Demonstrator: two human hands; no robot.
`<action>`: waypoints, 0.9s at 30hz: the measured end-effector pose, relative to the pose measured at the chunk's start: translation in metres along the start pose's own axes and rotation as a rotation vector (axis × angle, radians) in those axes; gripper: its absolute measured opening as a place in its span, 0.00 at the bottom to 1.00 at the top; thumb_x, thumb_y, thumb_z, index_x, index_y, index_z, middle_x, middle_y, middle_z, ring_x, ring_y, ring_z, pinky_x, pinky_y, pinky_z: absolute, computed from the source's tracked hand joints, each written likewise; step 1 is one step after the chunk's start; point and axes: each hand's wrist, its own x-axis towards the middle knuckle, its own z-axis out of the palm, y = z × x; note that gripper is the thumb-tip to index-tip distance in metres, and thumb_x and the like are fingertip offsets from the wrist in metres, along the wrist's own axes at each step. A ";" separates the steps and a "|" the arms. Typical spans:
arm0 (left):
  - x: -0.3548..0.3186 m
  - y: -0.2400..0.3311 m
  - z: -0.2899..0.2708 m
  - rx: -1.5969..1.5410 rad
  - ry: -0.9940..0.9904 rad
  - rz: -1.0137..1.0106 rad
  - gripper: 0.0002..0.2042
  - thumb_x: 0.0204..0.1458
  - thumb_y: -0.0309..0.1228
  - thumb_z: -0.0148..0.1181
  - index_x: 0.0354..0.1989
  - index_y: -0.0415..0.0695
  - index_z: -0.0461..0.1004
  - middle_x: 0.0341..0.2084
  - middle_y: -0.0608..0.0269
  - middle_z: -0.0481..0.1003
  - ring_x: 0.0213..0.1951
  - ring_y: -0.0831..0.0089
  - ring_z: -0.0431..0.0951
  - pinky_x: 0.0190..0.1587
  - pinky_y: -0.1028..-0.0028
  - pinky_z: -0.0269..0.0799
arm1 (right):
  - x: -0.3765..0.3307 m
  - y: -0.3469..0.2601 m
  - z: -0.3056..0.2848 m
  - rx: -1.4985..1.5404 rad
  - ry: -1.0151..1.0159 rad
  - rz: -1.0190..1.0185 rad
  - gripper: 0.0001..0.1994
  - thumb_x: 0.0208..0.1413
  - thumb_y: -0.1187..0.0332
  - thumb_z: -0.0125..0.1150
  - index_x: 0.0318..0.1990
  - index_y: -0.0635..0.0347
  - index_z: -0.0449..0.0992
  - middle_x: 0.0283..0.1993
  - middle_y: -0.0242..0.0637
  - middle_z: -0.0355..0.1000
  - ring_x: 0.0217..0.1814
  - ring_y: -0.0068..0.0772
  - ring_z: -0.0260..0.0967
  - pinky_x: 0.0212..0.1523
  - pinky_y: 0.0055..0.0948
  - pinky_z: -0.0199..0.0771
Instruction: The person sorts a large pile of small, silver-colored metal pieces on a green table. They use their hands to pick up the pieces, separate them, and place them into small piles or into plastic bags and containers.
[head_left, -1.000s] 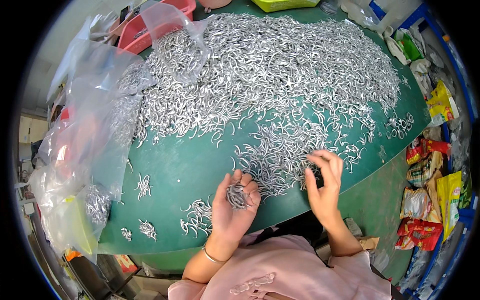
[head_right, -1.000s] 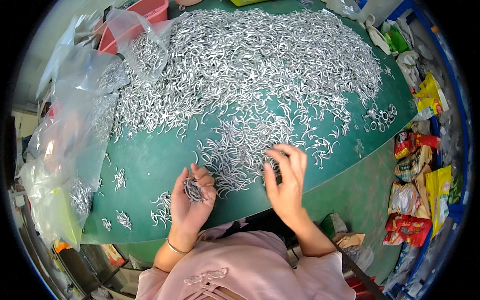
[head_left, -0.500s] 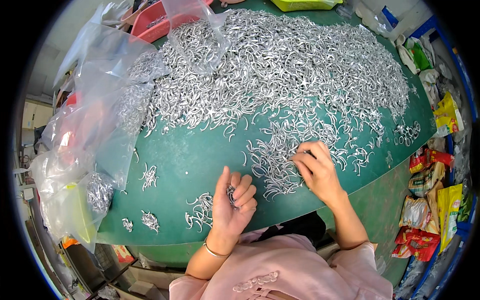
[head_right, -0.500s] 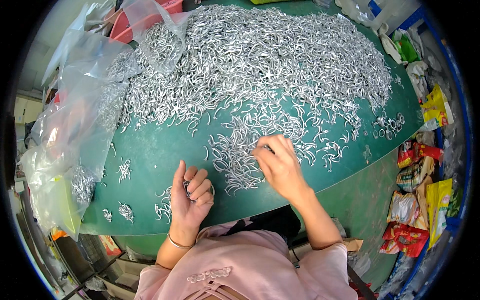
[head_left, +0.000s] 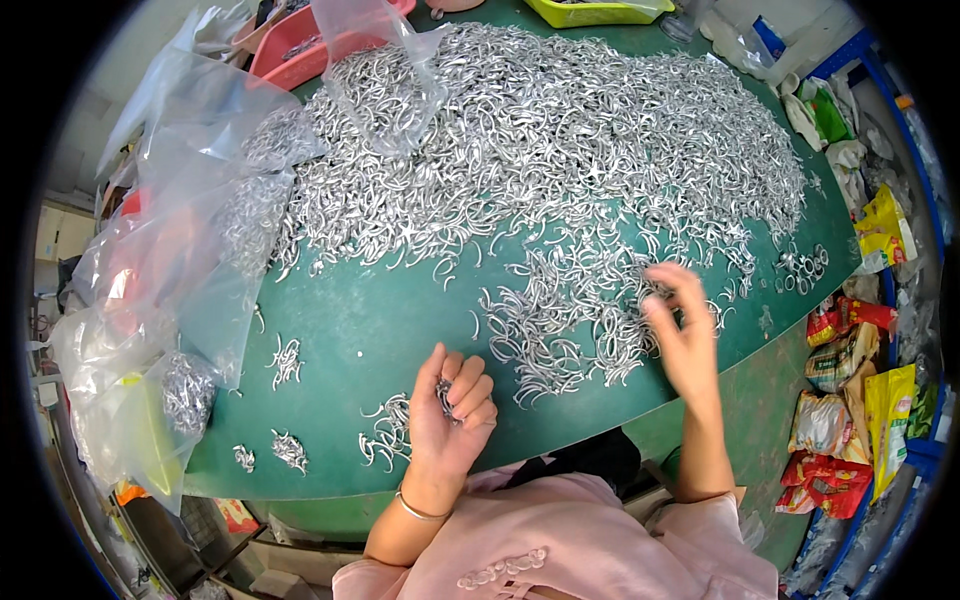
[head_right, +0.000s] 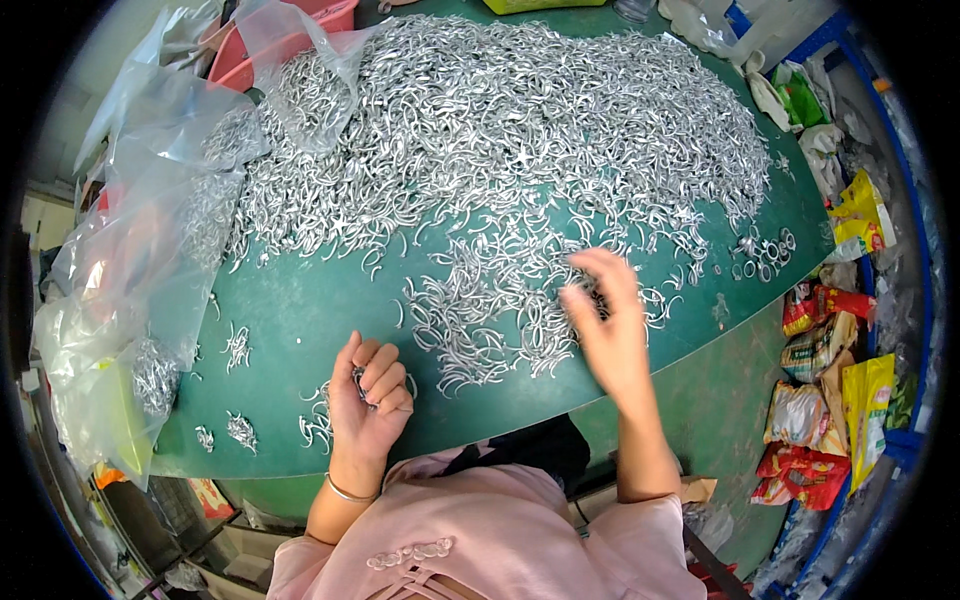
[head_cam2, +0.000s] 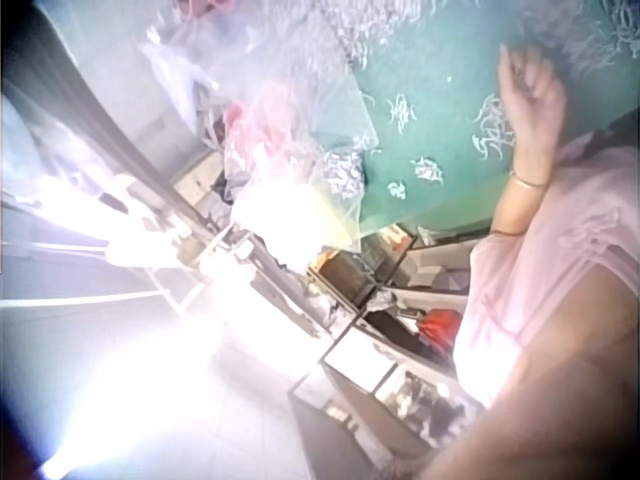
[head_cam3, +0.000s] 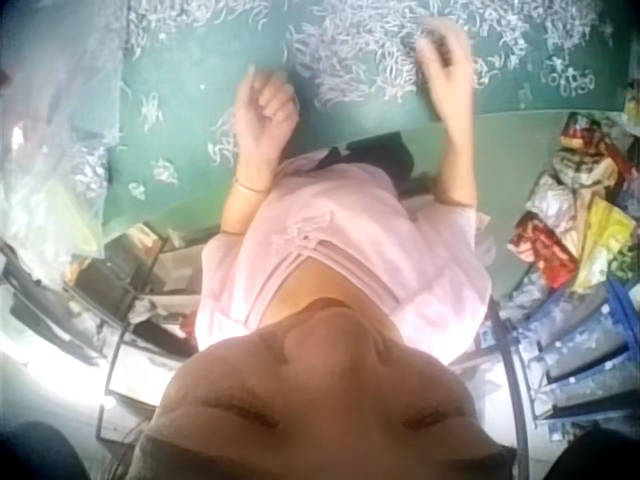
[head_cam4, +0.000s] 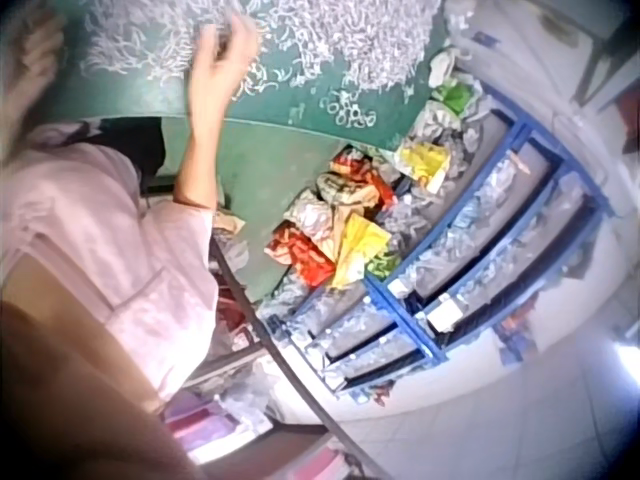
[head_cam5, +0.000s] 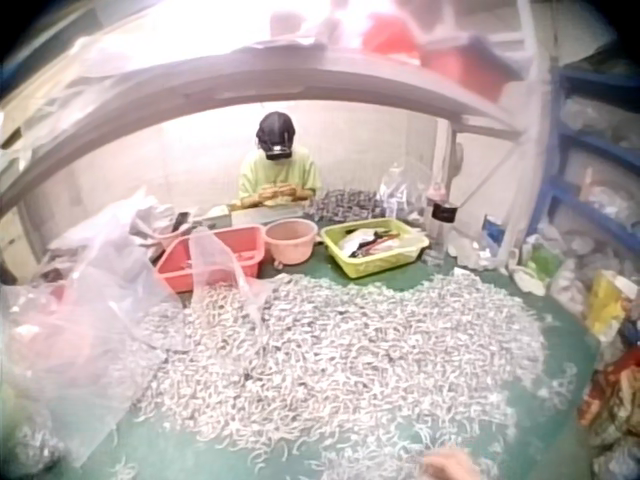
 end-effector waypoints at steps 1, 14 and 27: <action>0.000 0.000 -0.001 0.003 0.003 0.002 0.17 0.68 0.39 0.42 0.25 0.48 0.62 0.17 0.70 0.55 0.17 0.80 0.53 0.16 0.77 0.47 | -0.005 -0.004 0.008 -0.219 -0.087 -0.077 0.23 0.52 0.63 0.68 0.55 0.60 0.72 0.58 0.44 0.67 0.63 0.47 0.60 0.61 0.43 0.60; 0.002 -0.005 0.003 0.036 0.041 0.032 0.16 0.68 0.37 0.42 0.25 0.47 0.62 0.17 0.70 0.56 0.16 0.80 0.53 0.16 0.78 0.48 | -0.035 -0.044 0.061 -0.223 -0.465 -0.470 0.19 0.53 0.76 0.59 0.54 0.67 0.72 0.65 0.50 0.60 0.71 0.59 0.53 0.63 0.50 0.62; 0.004 -0.008 0.000 0.037 0.046 -0.010 0.16 0.68 0.37 0.42 0.26 0.47 0.63 0.17 0.70 0.55 0.17 0.80 0.54 0.17 0.78 0.50 | 0.038 -0.001 0.021 -0.485 0.114 -0.185 0.14 0.52 0.69 0.66 0.45 0.62 0.76 0.48 0.41 0.69 0.53 0.43 0.64 0.55 0.41 0.57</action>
